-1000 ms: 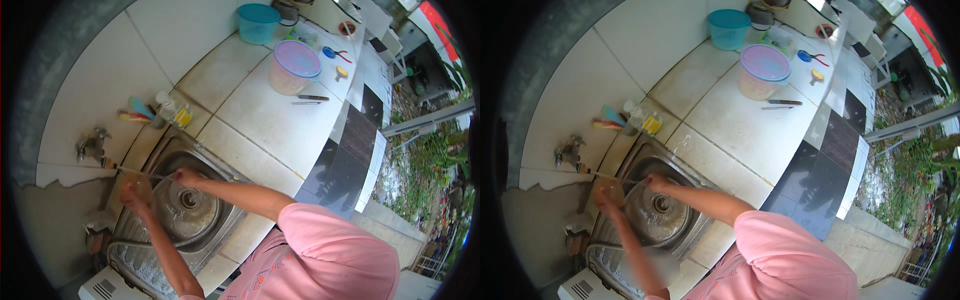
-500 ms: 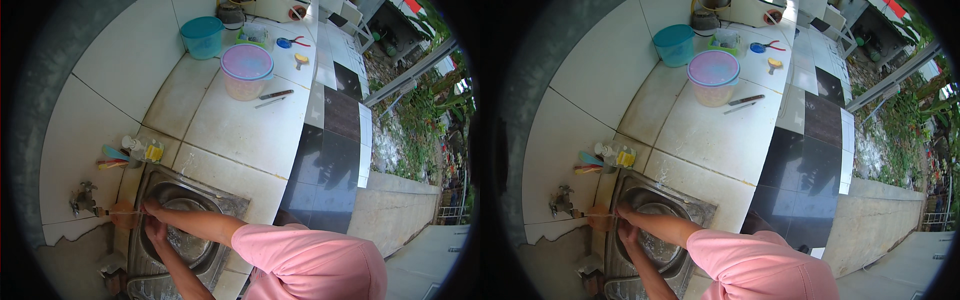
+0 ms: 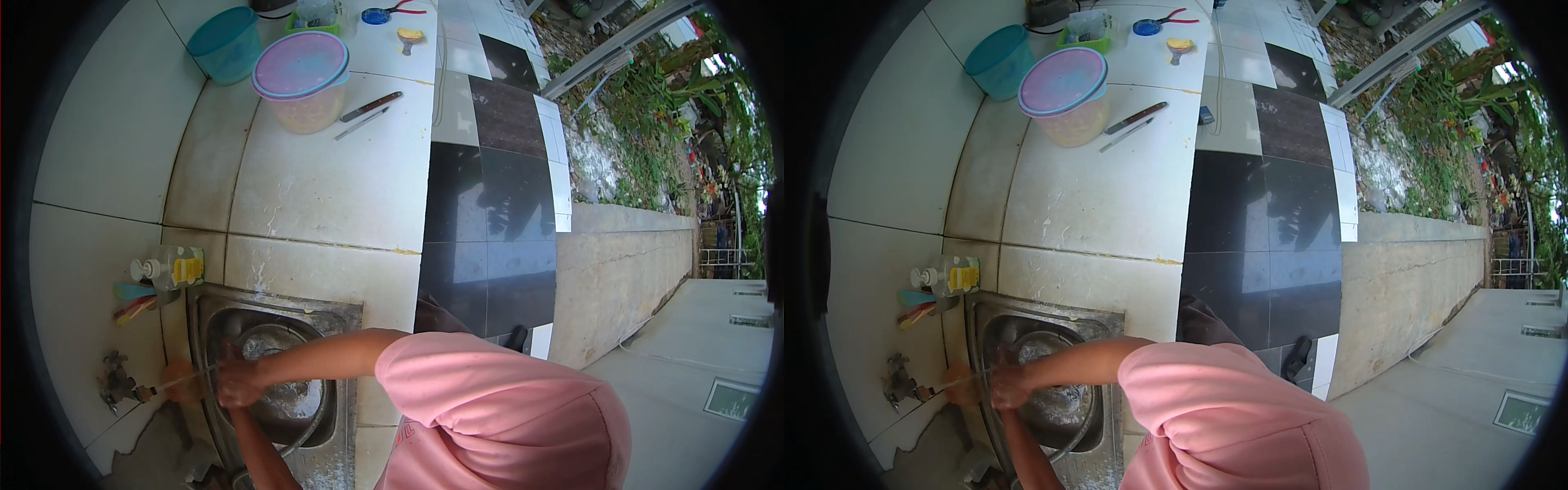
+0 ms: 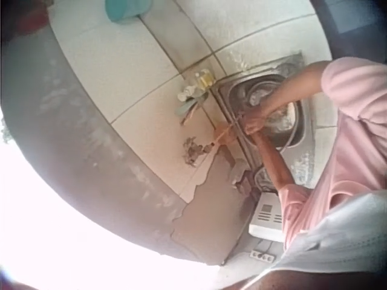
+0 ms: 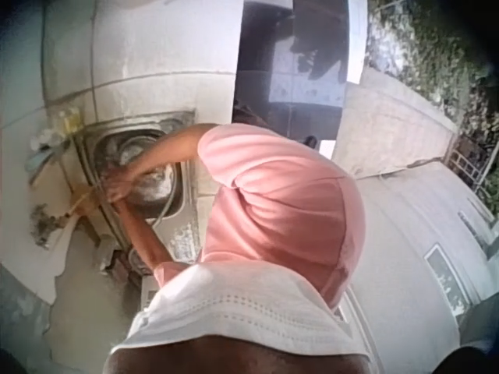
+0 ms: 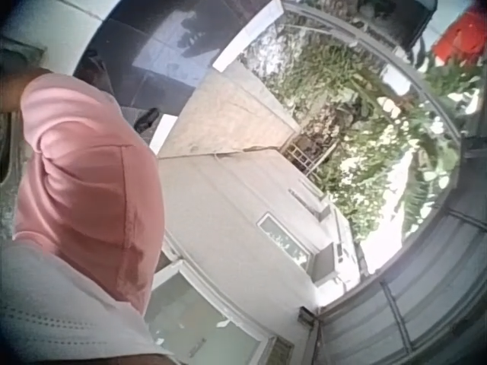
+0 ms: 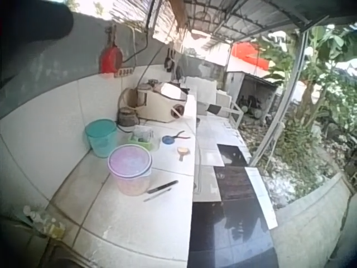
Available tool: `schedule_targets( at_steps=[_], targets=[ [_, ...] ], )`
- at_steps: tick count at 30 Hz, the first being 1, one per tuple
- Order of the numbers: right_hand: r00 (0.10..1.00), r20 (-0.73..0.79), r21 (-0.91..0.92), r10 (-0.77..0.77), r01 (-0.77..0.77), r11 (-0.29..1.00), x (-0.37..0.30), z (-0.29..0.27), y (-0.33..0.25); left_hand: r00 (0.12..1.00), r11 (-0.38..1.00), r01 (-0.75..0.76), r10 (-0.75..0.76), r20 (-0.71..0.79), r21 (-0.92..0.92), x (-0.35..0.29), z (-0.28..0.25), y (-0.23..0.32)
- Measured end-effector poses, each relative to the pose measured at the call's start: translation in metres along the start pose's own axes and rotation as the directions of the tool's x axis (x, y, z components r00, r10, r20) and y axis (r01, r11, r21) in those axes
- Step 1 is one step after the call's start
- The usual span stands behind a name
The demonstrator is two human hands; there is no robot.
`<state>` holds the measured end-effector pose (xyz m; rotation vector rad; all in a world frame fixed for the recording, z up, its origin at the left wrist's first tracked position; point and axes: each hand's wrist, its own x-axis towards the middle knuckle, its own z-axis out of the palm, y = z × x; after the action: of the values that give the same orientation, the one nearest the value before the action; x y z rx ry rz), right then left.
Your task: Mixing yellow dental impression material in a bowl, applying it to a tray, washing the bowl, and then arranging shoes on a rack.
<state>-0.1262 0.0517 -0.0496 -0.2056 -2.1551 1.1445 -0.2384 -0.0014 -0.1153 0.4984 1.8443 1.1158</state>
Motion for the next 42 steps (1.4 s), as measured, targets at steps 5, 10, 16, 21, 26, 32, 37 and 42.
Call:
schedule_targets(
  at_steps=[5, 10, 16, 21, 26, 32, 37, 42],
  targets=[
    [0.599, 0.487, 0.586, 0.635, -0.763, 0.271, 0.028, 0.017, 0.081, 1.0, 0.972, 0.025, -0.027, -0.007, -0.233, -0.016, 0.0, 0.032],
    [0.259, 0.235, 0.958, 0.937, -0.227, -0.177, 0.029, 0.045, 0.044, 0.927, 0.734, 0.21, -0.36, -0.108, -0.645, 0.04, -0.007, 0.034],
    [0.363, 0.588, 0.806, 0.723, -0.335, -0.488, -0.018, 0.022, -0.064, 0.846, 0.642, 0.443, -0.07, 0.528, -0.625, 0.088, -0.028, -0.001],
    [0.384, 0.885, 0.448, 0.263, -0.855, -0.262, -0.052, -0.016, -0.111, 0.983, 0.973, 0.125, -0.148, 0.109, 0.193, 0.07, -0.028, -0.035],
    [0.571, 0.722, 0.635, 0.39, -0.771, -0.048, -0.027, -0.004, -0.03, 0.939, 0.805, 0.286, -0.128, 0.319, -0.52, 0.02, -0.028, -0.017],
    [0.621, 0.235, 0.545, 0.748, -0.721, 0.428, 0.016, 0.038, 0.092, 0.998, 0.361, 0.014, -0.068, -0.012, -0.932, -0.037, 0.038, 0.037],
    [0.38, 0.26, 0.191, 0.887, -0.921, 0.339, 0.048, 0.034, 0.075, 0.917, 0.319, 0.18, -0.396, 0.042, -0.93, -0.092, 0.088, 0.099],
    [0.47, 0.348, 0.279, 0.811, -0.878, 0.39, 0.053, 0.026, 0.053, 0.969, 0.537, 0.246, -0.102, 0.227, -0.807, -0.192, 0.094, 0.127]
  ],
)
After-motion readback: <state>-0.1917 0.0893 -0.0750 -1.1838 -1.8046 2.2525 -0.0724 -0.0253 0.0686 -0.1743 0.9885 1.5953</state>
